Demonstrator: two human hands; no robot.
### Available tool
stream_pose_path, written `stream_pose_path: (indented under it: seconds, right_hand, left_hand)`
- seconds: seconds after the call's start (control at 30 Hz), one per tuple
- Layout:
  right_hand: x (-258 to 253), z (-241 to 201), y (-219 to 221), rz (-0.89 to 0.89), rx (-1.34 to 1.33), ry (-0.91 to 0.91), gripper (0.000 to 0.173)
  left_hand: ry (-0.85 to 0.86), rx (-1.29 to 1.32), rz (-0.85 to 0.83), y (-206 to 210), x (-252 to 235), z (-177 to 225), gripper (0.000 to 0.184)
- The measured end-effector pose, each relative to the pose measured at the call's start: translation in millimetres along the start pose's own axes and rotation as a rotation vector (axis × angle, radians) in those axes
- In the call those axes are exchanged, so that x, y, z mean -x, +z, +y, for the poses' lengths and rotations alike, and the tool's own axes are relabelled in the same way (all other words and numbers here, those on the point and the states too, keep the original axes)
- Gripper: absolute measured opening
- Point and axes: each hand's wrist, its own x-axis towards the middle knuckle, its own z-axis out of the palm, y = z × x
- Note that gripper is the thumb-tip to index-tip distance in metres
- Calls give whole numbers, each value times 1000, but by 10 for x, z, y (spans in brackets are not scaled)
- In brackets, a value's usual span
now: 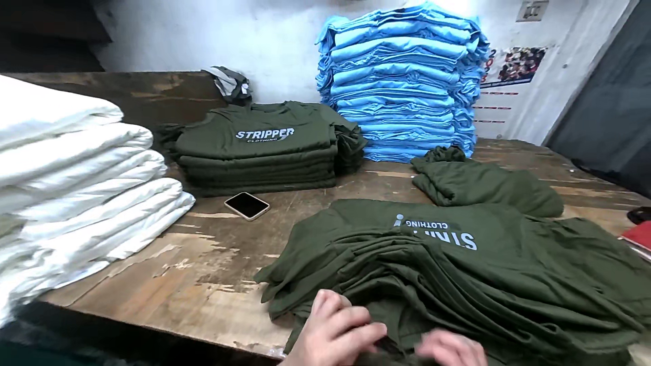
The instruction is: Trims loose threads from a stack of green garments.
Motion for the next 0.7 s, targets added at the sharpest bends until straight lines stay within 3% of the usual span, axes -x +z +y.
stream_pose_path:
  seconds: [0.03,0.1,0.17,0.23,0.3,0.4,0.47,0.6,0.7]
  right_hand:
    - [-82,-61,-8,-77,92,76,42]
    - [-188,-126,59,-159,182,87,30]
    - [-160,-115,160,-89,123,-40,15]
    - [-101,-60,267,43,39,-189,7]
    - [-37,-22,331,133,-24,-228,4]
    - [-114,-60,261,169,-236,16,4]
    - [-163,-83,188,170,-406,193,4]
    - [-143,-121,171,244,-533,276,8]
    - [-117,-121,206,290,-487,248,5]
  left_hand:
    - [-107,95,4,-21,-45,32,27]
    - [-317,200,-17,-62,-149,111,32]
    - [-564,189,-103,-71,-301,243,27]
    - [-823,242,-397,-79,-493,323,32]
    - [-942,393,-472,2,-540,318,23]
    - [-988,571,-265,59,-508,353,12]
    - [-971,553,-235,44,-498,396,8]
    - [-589,18,-235,-83,-549,471,28]
    - [-345,-175,-253,-99,-617,542,21]
